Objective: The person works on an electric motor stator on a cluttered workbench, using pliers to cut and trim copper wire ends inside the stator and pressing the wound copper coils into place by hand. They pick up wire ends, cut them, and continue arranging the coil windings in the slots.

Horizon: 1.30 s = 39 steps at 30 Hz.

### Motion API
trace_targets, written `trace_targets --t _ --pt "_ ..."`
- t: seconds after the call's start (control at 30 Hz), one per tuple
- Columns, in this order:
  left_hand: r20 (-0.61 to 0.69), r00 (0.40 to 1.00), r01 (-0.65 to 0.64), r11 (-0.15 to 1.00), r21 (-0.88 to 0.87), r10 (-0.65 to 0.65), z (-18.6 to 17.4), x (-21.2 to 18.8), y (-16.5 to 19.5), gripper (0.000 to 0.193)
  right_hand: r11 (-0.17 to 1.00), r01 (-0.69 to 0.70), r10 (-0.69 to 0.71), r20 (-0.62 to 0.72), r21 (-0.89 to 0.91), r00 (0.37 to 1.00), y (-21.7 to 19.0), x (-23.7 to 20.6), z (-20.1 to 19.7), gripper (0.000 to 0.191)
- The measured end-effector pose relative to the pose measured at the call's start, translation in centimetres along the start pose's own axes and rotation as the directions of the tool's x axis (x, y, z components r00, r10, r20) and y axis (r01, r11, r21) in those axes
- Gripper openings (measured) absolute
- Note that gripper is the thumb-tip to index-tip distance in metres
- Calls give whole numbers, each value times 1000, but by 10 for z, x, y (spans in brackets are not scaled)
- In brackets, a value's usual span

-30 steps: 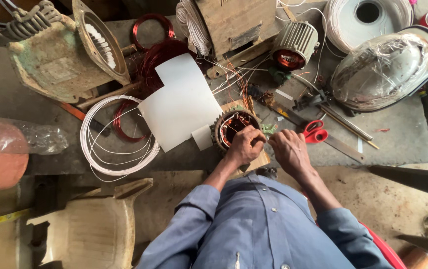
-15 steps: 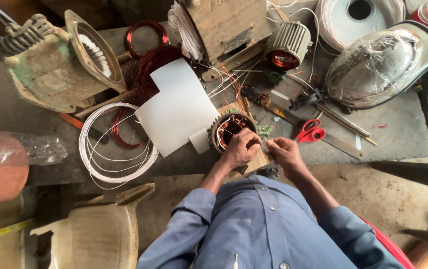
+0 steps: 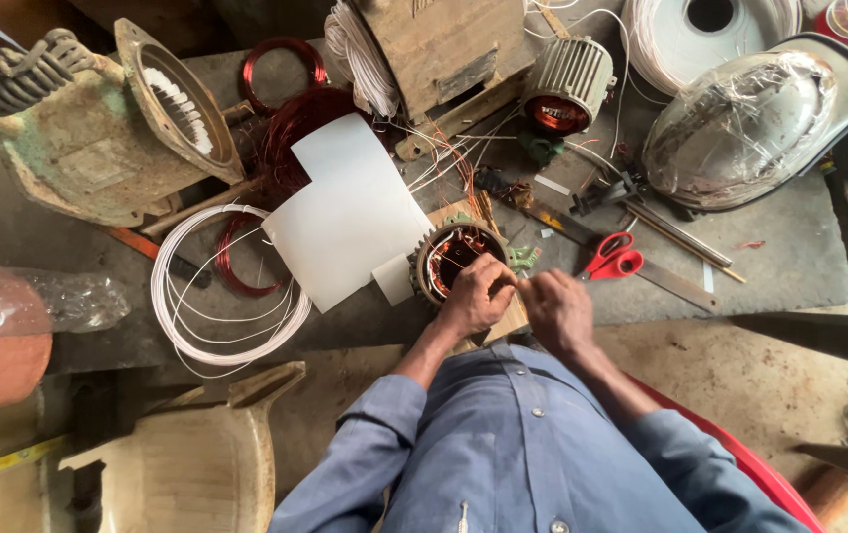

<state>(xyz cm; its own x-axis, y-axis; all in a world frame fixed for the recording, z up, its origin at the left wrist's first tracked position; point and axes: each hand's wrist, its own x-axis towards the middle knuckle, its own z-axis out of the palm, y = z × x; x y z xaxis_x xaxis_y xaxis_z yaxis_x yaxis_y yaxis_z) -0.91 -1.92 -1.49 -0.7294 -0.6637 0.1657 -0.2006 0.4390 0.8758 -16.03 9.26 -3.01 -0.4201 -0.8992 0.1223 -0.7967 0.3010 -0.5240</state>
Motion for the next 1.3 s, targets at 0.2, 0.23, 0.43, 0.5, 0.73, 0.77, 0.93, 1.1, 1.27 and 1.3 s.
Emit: trace_targets --t 0.2,0.23,0.43,0.5,0.73,0.77,0.93,1.1,1.27,1.3 --pt "-55 998 -8 1000 19 9 5 -3 2 8 330 -711 403 589 620 701 27 0 8 25" --pt "-55 998 -13 1000 16 14 5 -3 2 7 671 -467 318 346 576 883 25 3 -1 20" --pt "-47 998 -28 999 33 30 8 -4 -2 10 857 511 -515 60 72 855 -3 28 -62 30" --pt "-43 998 -43 998 38 45 7 -3 -2 10 821 565 -570 79 79 818 -4 35 -63 27" --pt "-72 993 -90 995 48 94 6 -4 2 10 983 -56 9 256 177 967 22 3 6 25" --pt "-69 994 -76 996 38 79 6 -4 2 9 937 -177 88 287 301 954 23 0 10 25" --pt "-70 994 -79 993 83 85 7 -5 5 9 772 -273 158 243 574 957 18 0 -7 22" --pt "-62 993 -94 991 99 100 6 -4 6 11 867 497 -497 5 27 868 5 8 -33 20" --pt "-77 992 -97 992 86 104 6 -5 5 11 947 -152 106 170 284 980 12 2 11 18" --pt "-75 992 -96 992 86 103 7 -5 5 10 864 -287 195 250 414 948 16 1 16 19"
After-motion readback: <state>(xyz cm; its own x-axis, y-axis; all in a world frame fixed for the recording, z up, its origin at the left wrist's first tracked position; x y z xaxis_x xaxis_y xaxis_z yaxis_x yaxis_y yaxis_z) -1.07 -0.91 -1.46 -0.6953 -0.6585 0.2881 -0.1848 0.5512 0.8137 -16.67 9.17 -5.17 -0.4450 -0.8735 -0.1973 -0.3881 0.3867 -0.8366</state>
